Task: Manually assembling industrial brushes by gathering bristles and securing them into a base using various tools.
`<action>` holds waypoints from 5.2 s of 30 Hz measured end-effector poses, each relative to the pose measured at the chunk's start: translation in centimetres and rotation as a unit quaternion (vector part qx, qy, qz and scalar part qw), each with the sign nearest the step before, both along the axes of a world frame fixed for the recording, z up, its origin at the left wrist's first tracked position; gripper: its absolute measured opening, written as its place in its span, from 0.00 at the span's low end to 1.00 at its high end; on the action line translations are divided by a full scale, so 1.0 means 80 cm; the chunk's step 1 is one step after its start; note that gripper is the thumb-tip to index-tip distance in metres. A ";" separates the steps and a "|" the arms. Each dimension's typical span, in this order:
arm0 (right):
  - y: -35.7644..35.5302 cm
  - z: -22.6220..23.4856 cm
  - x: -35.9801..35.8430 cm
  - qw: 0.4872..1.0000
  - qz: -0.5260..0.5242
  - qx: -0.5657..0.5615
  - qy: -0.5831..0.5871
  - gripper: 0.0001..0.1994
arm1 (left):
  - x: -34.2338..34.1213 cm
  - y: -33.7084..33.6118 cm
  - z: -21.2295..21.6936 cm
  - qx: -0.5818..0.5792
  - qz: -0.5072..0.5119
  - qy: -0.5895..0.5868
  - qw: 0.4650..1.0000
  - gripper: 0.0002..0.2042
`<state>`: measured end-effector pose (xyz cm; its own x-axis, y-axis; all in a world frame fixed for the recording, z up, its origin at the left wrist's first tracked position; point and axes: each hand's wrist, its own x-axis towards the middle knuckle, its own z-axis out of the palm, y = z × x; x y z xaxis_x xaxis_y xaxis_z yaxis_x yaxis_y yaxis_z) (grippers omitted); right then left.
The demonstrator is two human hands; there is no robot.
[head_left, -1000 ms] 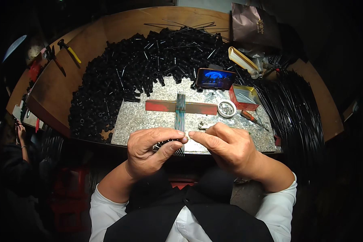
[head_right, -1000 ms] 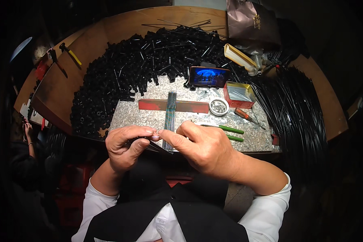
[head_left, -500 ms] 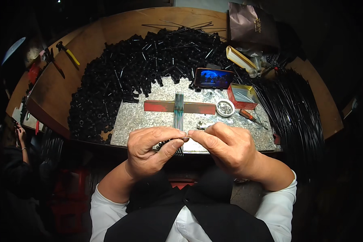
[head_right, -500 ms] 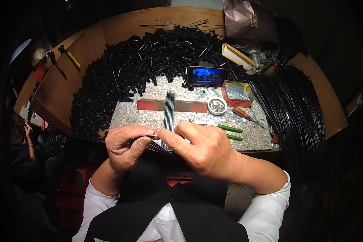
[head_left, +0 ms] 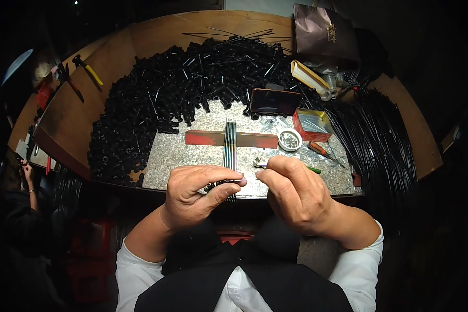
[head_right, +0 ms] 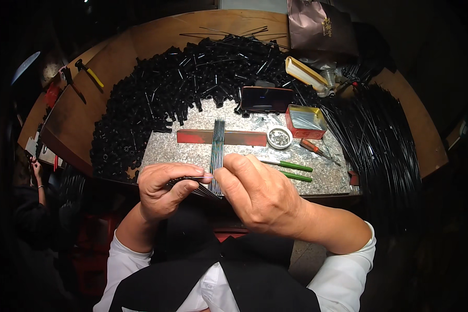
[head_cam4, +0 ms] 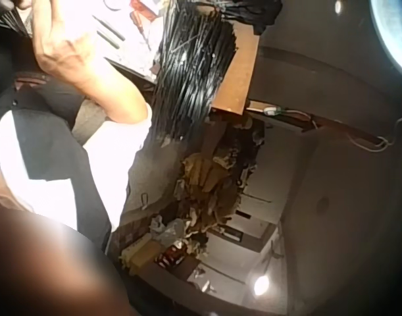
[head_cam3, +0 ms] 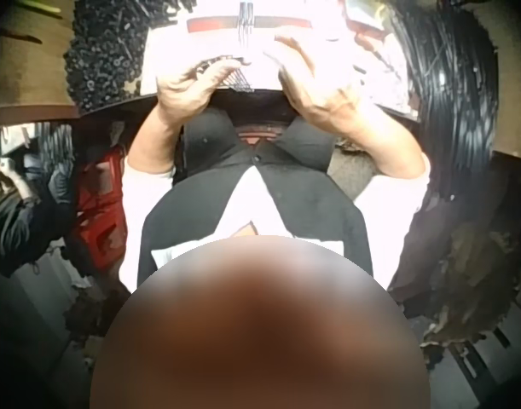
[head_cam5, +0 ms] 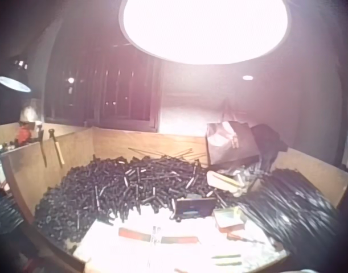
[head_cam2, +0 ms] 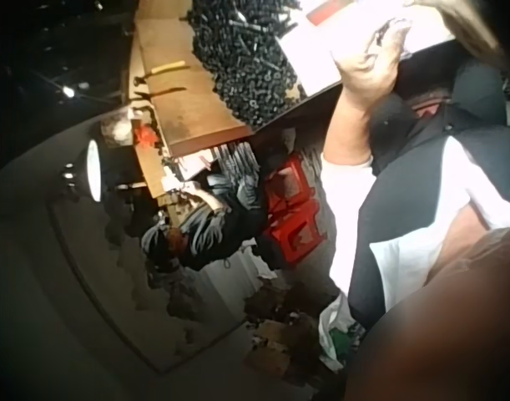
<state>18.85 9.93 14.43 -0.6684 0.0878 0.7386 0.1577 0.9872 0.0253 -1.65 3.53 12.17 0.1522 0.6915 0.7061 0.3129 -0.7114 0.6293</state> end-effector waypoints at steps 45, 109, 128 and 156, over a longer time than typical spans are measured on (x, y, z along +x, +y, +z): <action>0.007 0.029 -0.009 0.998 -0.007 0.021 -0.052 0.19 | -0.020 0.027 -0.013 0.034 -0.001 0.086 0.996 0.20; 0.030 0.166 -0.021 0.984 0.106 -0.145 -0.015 0.05 | -0.005 0.035 -0.054 -0.027 0.073 0.311 0.947 0.28; 0.038 0.027 -0.008 0.966 0.084 -0.224 0.096 0.08 | -0.038 0.033 -0.056 -0.284 0.122 -0.287 0.907 0.10; 0.061 -0.052 0.017 0.763 0.019 -0.640 0.087 0.14 | 0.058 -0.053 -0.092 -0.460 -0.177 -0.191 0.849 0.13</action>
<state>20.21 14.80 10.26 -0.5901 0.7949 0.1412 0.0193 0.1887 -0.9818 2.98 -0.71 4.84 0.3467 0.9359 -0.0628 -0.1706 0.1288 0.9769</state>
